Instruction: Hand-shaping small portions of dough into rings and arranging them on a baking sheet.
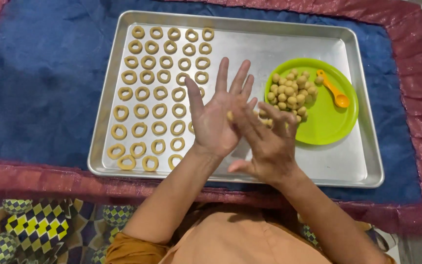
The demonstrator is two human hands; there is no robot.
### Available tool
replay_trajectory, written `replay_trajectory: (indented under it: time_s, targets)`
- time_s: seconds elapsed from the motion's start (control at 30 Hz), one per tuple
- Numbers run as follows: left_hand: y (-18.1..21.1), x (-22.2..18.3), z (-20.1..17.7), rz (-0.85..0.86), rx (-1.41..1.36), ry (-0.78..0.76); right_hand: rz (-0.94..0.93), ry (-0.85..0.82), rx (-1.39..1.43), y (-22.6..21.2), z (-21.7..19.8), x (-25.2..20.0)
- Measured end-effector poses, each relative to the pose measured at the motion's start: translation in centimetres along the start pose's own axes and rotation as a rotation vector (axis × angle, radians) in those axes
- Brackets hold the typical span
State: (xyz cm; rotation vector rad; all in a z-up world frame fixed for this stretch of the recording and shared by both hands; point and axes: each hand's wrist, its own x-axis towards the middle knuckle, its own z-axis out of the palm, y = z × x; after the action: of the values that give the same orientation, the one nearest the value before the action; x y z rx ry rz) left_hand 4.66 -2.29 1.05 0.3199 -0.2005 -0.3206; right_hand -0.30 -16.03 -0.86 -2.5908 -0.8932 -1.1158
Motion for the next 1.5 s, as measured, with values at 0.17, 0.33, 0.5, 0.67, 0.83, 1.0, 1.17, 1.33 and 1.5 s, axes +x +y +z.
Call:
replay_trajectory:
  time_s: [0.17,0.33,0.5,0.67,0.83,1.0,1.17,1.33,1.5]
  targets:
    - [-0.3,-0.3,0.8,-0.027,0.072,-0.042,-0.038,0.037,0.017,-1.7,-0.8,-0.5]
    - [-0.9,-1.0,2.3,-0.036,0.088,-0.053,0.088,-0.025,0.011,-0.6,-0.7,-0.1]
    - [-0.4,-0.7,1.6,-0.059,0.124,-0.041,0.028,-0.096,-0.025,-0.3,0.1,-0.5]
    - [-0.1,-1.2,0.8,-0.049,0.071,-0.098,0.065,-0.176,0.11,-1.2,-1.9,0.8]
    - [-0.9,-1.2,-0.6,-0.083,-0.143,-0.031,0.188,-0.332,-0.021,-0.6,-1.3,0.1]
    - [-1.0,-1.0,-1.3,-0.014,-0.074,-0.086,0.049,-0.342,-0.007,-2.0,-2.2,0.4]
    - [-0.2,-1.2,1.3,-0.152,-0.24,-0.018,0.121,-0.398,-0.068,0.0,-1.4,1.3]
    - [-0.7,-1.0,-0.7,-0.082,-0.501,-0.174,-0.027,-0.345,0.072,-1.9,-2.8,1.9]
    - [-0.5,-1.4,2.7,-0.235,-0.268,0.002,0.22,-0.252,0.244,0.8,-3.2,4.9]
